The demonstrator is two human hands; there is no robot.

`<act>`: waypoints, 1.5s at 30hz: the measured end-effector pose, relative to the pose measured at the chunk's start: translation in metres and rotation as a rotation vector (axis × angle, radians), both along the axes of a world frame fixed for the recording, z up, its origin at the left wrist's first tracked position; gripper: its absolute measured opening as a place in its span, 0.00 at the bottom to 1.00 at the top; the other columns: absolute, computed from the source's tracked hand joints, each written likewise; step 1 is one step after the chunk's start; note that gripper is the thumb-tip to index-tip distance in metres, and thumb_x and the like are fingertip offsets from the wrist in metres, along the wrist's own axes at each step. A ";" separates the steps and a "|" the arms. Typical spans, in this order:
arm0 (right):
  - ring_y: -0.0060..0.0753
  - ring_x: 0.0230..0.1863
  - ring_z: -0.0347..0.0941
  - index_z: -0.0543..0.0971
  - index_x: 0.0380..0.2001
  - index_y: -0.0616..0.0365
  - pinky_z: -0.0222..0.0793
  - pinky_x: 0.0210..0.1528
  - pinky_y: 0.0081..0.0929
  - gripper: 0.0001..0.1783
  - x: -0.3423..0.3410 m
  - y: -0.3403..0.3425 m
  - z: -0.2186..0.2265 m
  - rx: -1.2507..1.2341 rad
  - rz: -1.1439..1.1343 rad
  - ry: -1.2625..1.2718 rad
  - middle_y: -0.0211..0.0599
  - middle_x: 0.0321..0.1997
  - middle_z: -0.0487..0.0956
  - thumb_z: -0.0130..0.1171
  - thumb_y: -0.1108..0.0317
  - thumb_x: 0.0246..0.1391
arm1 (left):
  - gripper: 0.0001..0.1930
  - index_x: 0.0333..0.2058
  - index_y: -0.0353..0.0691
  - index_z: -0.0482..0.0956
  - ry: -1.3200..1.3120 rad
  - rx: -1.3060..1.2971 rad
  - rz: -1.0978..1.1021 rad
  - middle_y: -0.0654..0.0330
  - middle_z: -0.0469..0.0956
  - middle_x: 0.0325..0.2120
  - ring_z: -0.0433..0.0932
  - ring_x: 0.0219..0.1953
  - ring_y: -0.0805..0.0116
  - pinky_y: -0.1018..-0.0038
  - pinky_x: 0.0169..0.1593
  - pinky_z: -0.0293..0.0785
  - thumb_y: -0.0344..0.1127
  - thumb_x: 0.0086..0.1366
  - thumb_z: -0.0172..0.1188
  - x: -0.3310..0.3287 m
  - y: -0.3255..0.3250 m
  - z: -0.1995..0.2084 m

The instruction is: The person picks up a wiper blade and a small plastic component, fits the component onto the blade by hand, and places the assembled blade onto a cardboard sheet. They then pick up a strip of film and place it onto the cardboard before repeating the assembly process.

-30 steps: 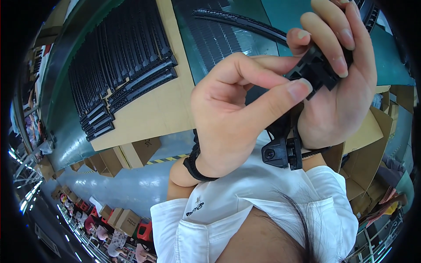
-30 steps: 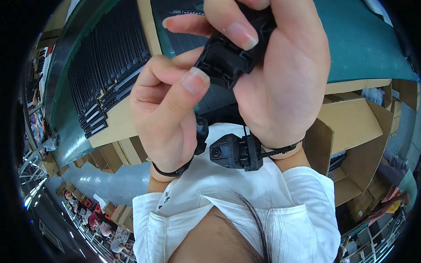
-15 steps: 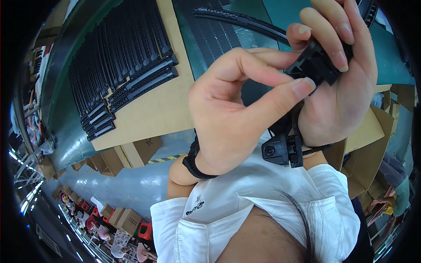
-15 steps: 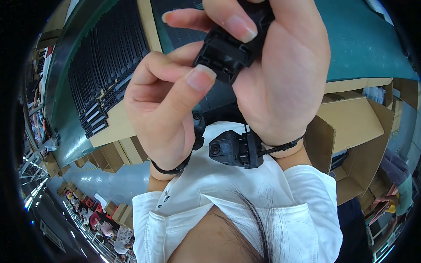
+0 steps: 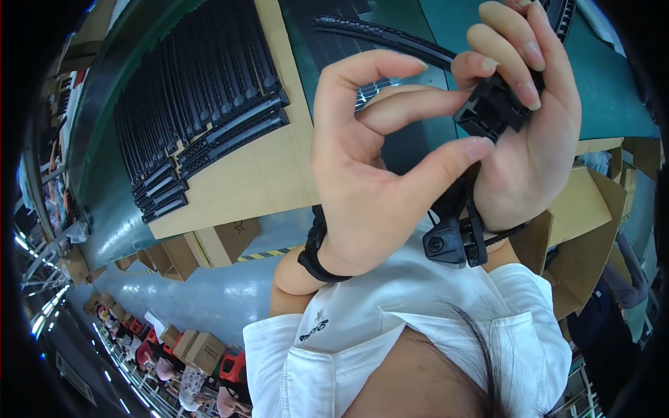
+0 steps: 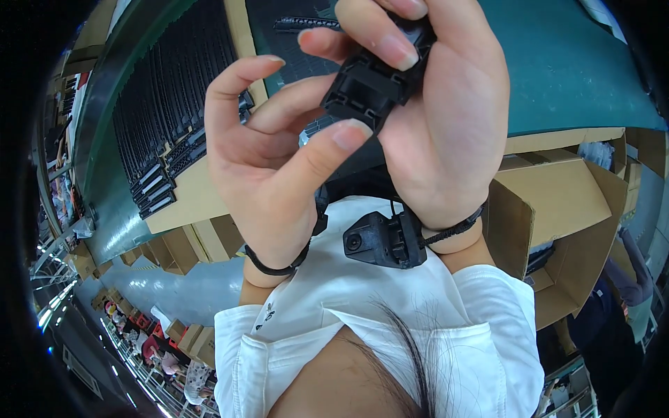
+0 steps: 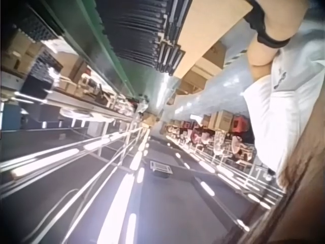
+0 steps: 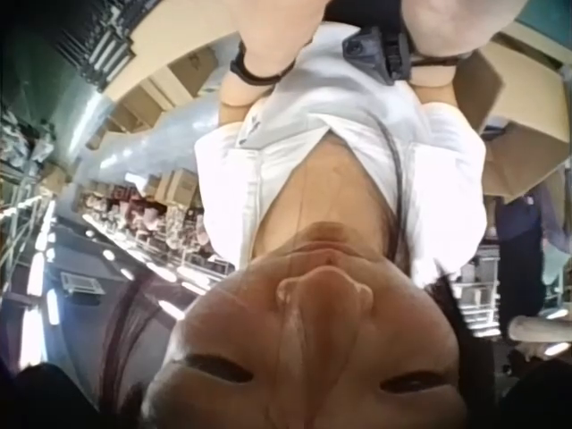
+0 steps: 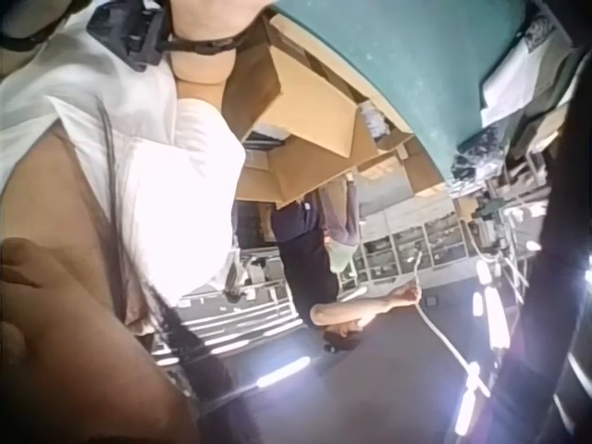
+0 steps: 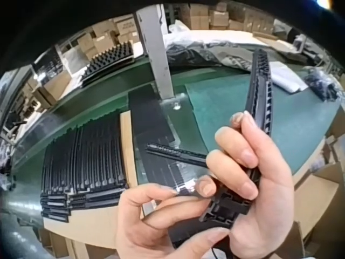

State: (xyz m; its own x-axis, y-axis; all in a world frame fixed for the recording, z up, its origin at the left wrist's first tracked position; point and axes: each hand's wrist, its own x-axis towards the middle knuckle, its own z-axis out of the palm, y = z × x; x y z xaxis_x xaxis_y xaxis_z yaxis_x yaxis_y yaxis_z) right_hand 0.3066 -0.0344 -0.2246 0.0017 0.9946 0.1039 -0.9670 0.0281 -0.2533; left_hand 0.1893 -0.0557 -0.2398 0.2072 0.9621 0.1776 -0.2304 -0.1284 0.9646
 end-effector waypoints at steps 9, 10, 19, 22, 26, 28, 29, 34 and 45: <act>0.13 0.14 0.51 0.62 0.32 0.63 0.62 0.29 0.17 0.08 -0.002 0.000 0.006 -0.021 0.067 0.031 0.24 0.18 0.56 0.35 0.70 0.57 | 0.19 0.38 0.32 0.60 -0.107 -0.158 -0.047 0.47 0.75 0.31 0.73 0.35 0.68 0.76 0.43 0.66 0.17 0.47 0.55 -0.008 0.005 0.012; 0.13 0.14 0.51 0.62 0.31 0.63 0.62 0.29 0.17 0.08 -0.002 -0.001 0.007 -0.024 0.080 0.039 0.24 0.18 0.56 0.35 0.70 0.57 | 0.18 0.38 0.32 0.60 -0.117 -0.173 -0.050 0.47 0.75 0.31 0.73 0.35 0.69 0.77 0.43 0.66 0.17 0.48 0.54 -0.009 0.004 0.013; 0.13 0.14 0.50 0.62 0.31 0.63 0.61 0.28 0.16 0.07 -0.003 0.002 0.005 -0.124 0.130 0.034 0.24 0.18 0.57 0.36 0.70 0.57 | 0.19 0.40 0.33 0.61 -0.146 -0.345 -0.055 0.53 0.76 0.29 0.73 0.36 0.73 0.81 0.41 0.67 0.21 0.49 0.57 -0.011 0.003 0.027; 0.13 0.14 0.50 0.62 0.31 0.62 0.60 0.26 0.15 0.07 -0.011 0.002 0.004 -0.198 0.082 0.054 0.24 0.18 0.57 0.36 0.70 0.57 | 0.21 0.40 0.34 0.61 -0.101 -0.325 -0.054 0.53 0.76 0.29 0.73 0.36 0.73 0.80 0.41 0.67 0.22 0.48 0.58 -0.014 0.003 0.026; 0.12 0.14 0.50 0.63 0.31 0.61 0.58 0.26 0.15 0.06 -0.018 0.002 0.003 -0.210 0.112 0.069 0.23 0.17 0.56 0.38 0.70 0.56 | 0.23 0.40 0.34 0.61 -0.049 -0.291 -0.062 0.53 0.76 0.29 0.73 0.35 0.73 0.80 0.41 0.67 0.22 0.45 0.60 -0.021 0.005 0.023; 0.12 0.14 0.50 0.63 0.31 0.60 0.58 0.26 0.14 0.05 -0.024 0.000 0.004 -0.199 0.009 -0.089 0.22 0.17 0.56 0.39 0.70 0.56 | 0.23 0.39 0.34 0.61 -0.029 -0.280 -0.066 0.53 0.76 0.29 0.73 0.35 0.73 0.80 0.41 0.67 0.22 0.44 0.61 -0.022 0.008 0.021; 0.12 0.14 0.50 0.63 0.31 0.60 0.58 0.27 0.14 0.05 -0.026 0.000 0.005 -0.192 -0.043 -0.169 0.21 0.17 0.56 0.39 0.70 0.55 | 0.23 0.39 0.34 0.61 -0.034 -0.289 -0.078 0.53 0.75 0.29 0.73 0.35 0.72 0.80 0.41 0.68 0.20 0.44 0.60 -0.024 0.009 0.020; 0.11 0.14 0.50 0.63 0.32 0.59 0.58 0.26 0.14 0.04 -0.036 0.000 0.008 -0.180 -0.095 -0.286 0.20 0.17 0.55 0.41 0.70 0.54 | 0.22 0.38 0.33 0.63 0.020 -0.226 -0.086 0.52 0.75 0.30 0.74 0.34 0.71 0.79 0.41 0.68 0.17 0.43 0.59 -0.030 0.012 0.017; 0.11 0.14 0.50 0.63 0.31 0.59 0.57 0.25 0.13 0.04 -0.037 0.005 -0.002 -0.197 0.105 -0.155 0.21 0.17 0.57 0.41 0.71 0.54 | 0.21 0.36 0.34 0.62 0.030 -0.250 -0.148 0.56 0.76 0.28 0.74 0.34 0.72 0.80 0.40 0.67 0.20 0.43 0.60 -0.047 0.017 0.016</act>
State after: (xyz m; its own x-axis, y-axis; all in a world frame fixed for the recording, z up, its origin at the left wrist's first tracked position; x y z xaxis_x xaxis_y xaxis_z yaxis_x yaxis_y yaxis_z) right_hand 0.2700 -0.0297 -0.2263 -0.1038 0.9894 -0.1011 -0.9112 -0.1353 -0.3890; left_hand 0.1423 -0.0384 -0.2241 0.3498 0.9342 -0.0697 -0.1999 0.1471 0.9687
